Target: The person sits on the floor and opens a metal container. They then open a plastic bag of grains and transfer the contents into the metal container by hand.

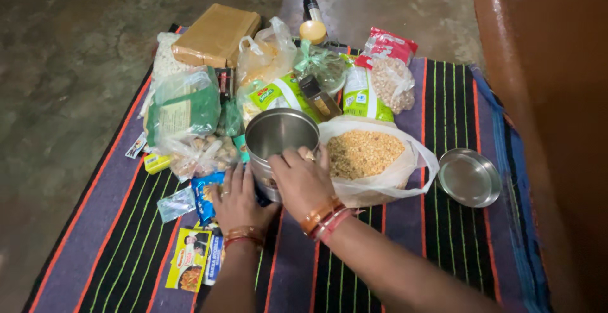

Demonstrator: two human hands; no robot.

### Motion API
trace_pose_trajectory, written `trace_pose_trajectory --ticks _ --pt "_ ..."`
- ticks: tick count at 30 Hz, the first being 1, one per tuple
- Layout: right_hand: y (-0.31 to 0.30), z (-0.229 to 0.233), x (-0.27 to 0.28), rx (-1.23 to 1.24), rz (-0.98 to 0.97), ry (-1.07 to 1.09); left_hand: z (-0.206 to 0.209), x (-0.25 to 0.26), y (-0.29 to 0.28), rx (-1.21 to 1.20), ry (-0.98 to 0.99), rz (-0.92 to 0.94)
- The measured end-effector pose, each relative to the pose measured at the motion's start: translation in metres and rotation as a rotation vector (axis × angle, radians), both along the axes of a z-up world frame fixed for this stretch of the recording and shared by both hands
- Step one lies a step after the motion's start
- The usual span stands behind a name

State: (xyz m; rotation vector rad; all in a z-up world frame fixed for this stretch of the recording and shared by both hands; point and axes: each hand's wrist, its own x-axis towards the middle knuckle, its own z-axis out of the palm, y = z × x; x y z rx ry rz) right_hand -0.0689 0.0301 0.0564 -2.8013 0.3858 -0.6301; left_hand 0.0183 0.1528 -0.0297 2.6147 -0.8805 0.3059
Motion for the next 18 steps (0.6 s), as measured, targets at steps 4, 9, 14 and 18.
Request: trace_pose_trajectory --ticks 4,9,14,18 --pt "0.011 -0.004 -0.008 -0.025 -0.002 0.062 -0.018 -0.028 -0.004 -0.142 0.056 0.028" --pt "0.018 -0.012 -0.021 -0.118 0.086 0.057 -0.040 -0.042 -0.017 -0.182 0.037 0.185" --pt "0.007 -0.013 0.009 -0.142 0.051 0.082 -0.036 -0.009 -0.026 -0.107 0.161 0.205" --pt "0.021 -0.007 -0.006 -0.095 0.050 0.057 -0.038 -0.017 -0.016 0.001 0.136 0.179"
